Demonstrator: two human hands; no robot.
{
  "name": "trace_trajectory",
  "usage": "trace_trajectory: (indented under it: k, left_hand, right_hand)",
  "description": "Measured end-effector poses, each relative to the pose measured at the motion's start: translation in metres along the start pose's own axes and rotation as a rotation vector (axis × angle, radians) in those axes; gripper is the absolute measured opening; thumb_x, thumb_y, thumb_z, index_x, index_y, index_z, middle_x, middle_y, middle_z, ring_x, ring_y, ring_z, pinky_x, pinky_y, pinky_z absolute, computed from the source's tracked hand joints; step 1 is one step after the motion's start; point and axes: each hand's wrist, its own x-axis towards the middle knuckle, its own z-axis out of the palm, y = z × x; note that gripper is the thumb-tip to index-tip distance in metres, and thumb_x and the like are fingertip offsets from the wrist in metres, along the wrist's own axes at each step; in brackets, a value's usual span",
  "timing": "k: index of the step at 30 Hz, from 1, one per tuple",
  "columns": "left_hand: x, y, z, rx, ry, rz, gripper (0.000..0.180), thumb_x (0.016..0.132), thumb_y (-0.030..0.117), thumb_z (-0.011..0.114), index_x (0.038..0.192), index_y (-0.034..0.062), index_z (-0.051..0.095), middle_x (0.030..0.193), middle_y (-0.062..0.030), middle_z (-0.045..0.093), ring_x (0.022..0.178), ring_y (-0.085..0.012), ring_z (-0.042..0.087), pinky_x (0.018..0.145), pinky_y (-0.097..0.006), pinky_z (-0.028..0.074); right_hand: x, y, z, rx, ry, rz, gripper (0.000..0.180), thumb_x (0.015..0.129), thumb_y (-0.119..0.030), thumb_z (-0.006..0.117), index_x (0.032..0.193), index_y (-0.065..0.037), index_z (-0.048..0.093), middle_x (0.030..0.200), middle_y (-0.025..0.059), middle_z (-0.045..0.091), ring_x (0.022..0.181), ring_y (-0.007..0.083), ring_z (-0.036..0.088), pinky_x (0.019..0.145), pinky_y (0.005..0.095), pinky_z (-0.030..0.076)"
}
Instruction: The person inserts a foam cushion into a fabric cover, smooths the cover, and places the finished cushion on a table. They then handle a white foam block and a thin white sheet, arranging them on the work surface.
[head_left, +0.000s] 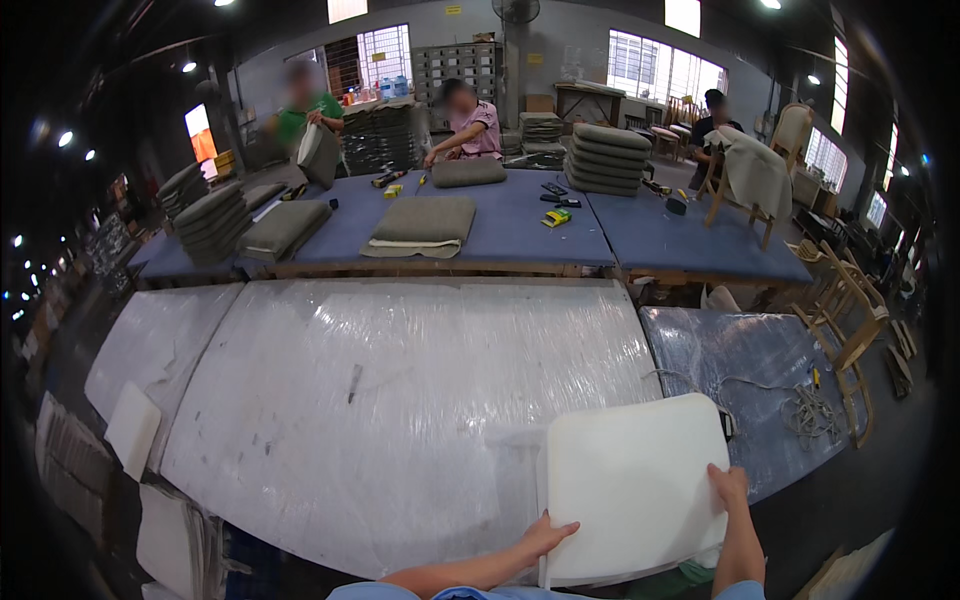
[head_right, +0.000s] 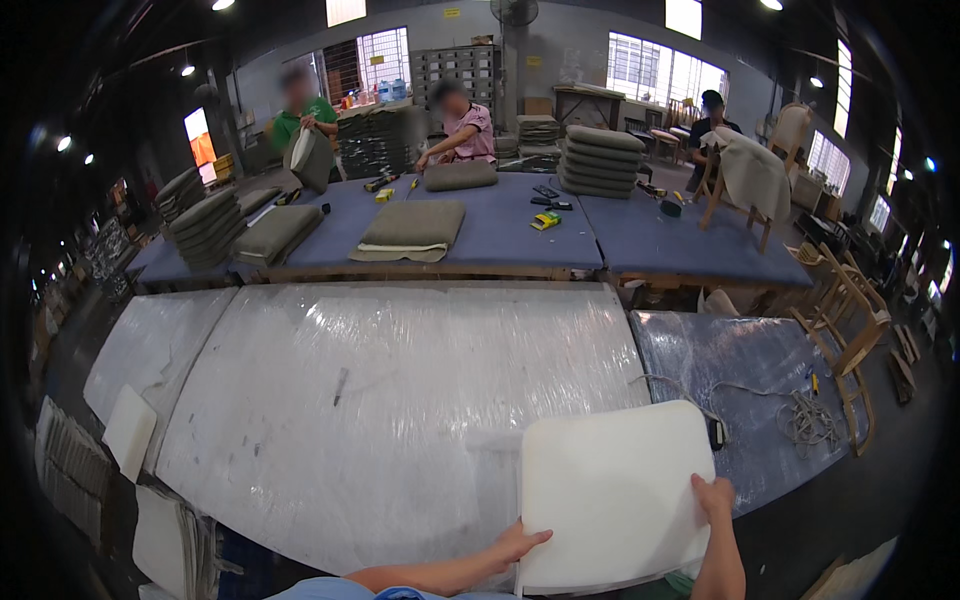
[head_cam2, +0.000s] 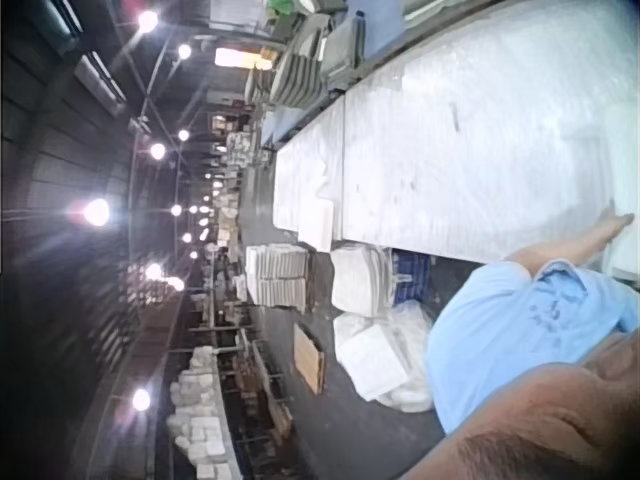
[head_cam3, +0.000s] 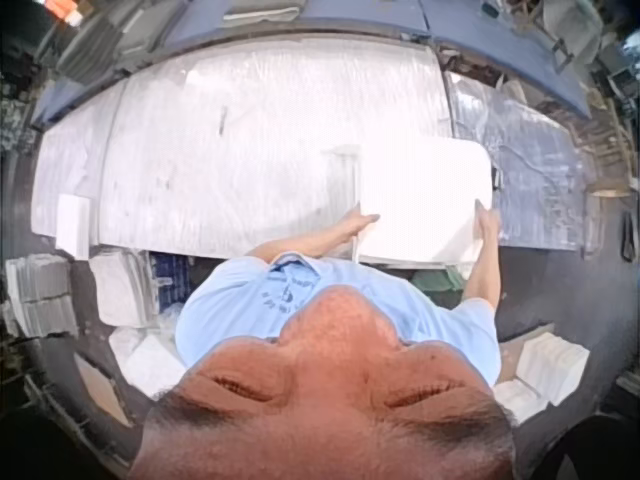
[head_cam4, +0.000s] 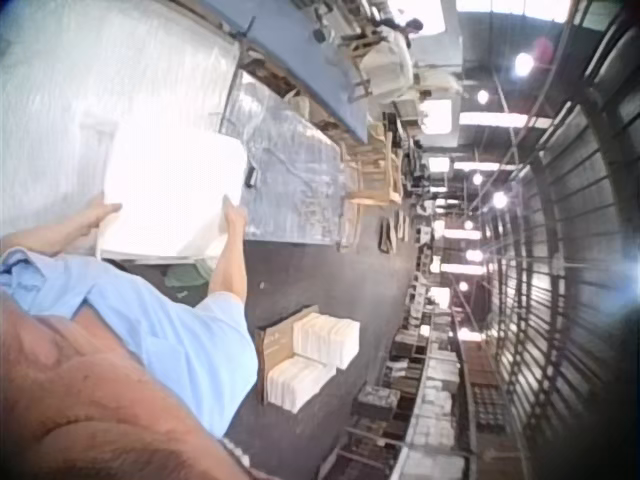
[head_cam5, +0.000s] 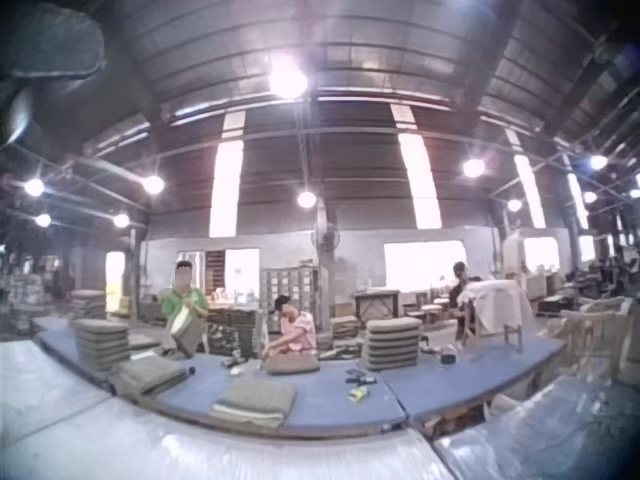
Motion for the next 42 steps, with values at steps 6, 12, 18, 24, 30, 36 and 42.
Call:
trace_trajectory:
  k: [6, 12, 18, 24, 30, 36, 42]
  left_hand:
    - [-0.025, 0.015, -0.023, -0.461, -0.248, -0.238, 0.073, 0.096, 0.044, 0.069, 0.153, 0.0144, 0.035, 0.147, -0.0085, 0.052, 0.134, -0.0263, 0.05, 0.107, -0.05, 0.043]
    - [-0.079, -0.006, -0.114, -0.71, -0.13, 0.122, 0.064, 0.098, 0.037, 0.069, 0.149, 0.0118, 0.04, 0.142, -0.0062, 0.054, 0.13, -0.0242, 0.052, 0.108, -0.048, 0.042]
    - [-0.162, -0.032, -0.292, -0.456, 0.44, 0.204, 0.056, 0.097, 0.033, 0.069, 0.142, 0.0074, 0.047, 0.132, -0.0101, 0.059, 0.126, -0.0236, 0.055, 0.1, -0.042, 0.048]
    - [-0.273, -0.099, -0.415, -0.559, 0.629, 0.158, 0.045, 0.104, 0.028, 0.056, 0.14, 0.0038, 0.047, 0.132, -0.0142, 0.059, 0.119, -0.0307, 0.06, 0.099, -0.046, 0.053]
    - [-0.288, -0.119, -0.451, -0.519, 0.616, 0.107, 0.047, 0.105, 0.025, 0.054, 0.145, 0.0033, 0.042, 0.135, -0.0161, 0.058, 0.118, -0.0319, 0.06, 0.099, -0.047, 0.053]
    - [-0.291, -0.137, -0.452, -0.006, 0.723, -0.145, 0.055, 0.101, 0.018, 0.059, 0.151, 0.0038, 0.039, 0.135, -0.019, 0.057, 0.117, -0.0309, 0.061, 0.095, -0.044, 0.053]
    - [-0.282, -0.157, -0.431, 0.041, 0.656, -0.254, 0.054, 0.099, 0.017, 0.061, 0.149, 0.0048, 0.045, 0.117, -0.0122, 0.061, 0.088, -0.0172, 0.063, 0.069, -0.03, 0.051]
  right_hand:
    - [-0.098, -0.107, -0.095, 0.014, 0.288, -0.43, 0.042, 0.079, -0.03, 0.082, 0.098, 0.006, 0.068, 0.093, 0.0244, 0.072, 0.086, 0.0368, 0.071, 0.077, 0.0443, 0.053]
    - [-0.24, -0.173, -0.093, 0.469, 0.173, -0.654, 0.043, 0.085, -0.014, 0.077, 0.121, 0.003, 0.059, 0.106, 0.0144, 0.07, 0.095, 0.0218, 0.067, 0.085, 0.0359, 0.053]
    - [-0.319, -0.122, 0.093, 1.027, -0.279, -0.267, 0.052, 0.09, -0.012, 0.074, 0.137, -0.004, 0.052, 0.118, 0.0096, 0.068, 0.106, 0.0199, 0.065, 0.094, 0.0376, 0.053]
    - [-0.431, -0.148, 0.305, 1.036, -0.543, 0.168, 0.055, 0.085, -0.026, 0.079, 0.128, 0.003, 0.06, 0.115, 0.0155, 0.071, 0.1, 0.0237, 0.069, 0.085, 0.0391, 0.055]
    - [-0.439, -0.181, 0.318, 0.813, -0.601, 0.138, 0.051, 0.089, -0.031, 0.076, 0.128, 0.0, 0.063, 0.113, 0.0142, 0.071, 0.101, 0.0232, 0.068, 0.087, 0.0381, 0.054]
    - [-0.438, -0.137, 0.349, 0.393, -0.437, -0.087, 0.064, 0.086, -0.045, 0.074, 0.133, -0.005, 0.062, 0.116, 0.015, 0.071, 0.106, 0.031, 0.067, 0.094, 0.0409, 0.052]
    - [-0.46, 0.009, 0.33, -0.023, -0.493, -0.034, 0.061, 0.081, -0.054, 0.07, 0.126, -0.012, 0.07, 0.117, 0.0155, 0.072, 0.11, 0.0306, 0.068, 0.094, 0.0405, 0.054]
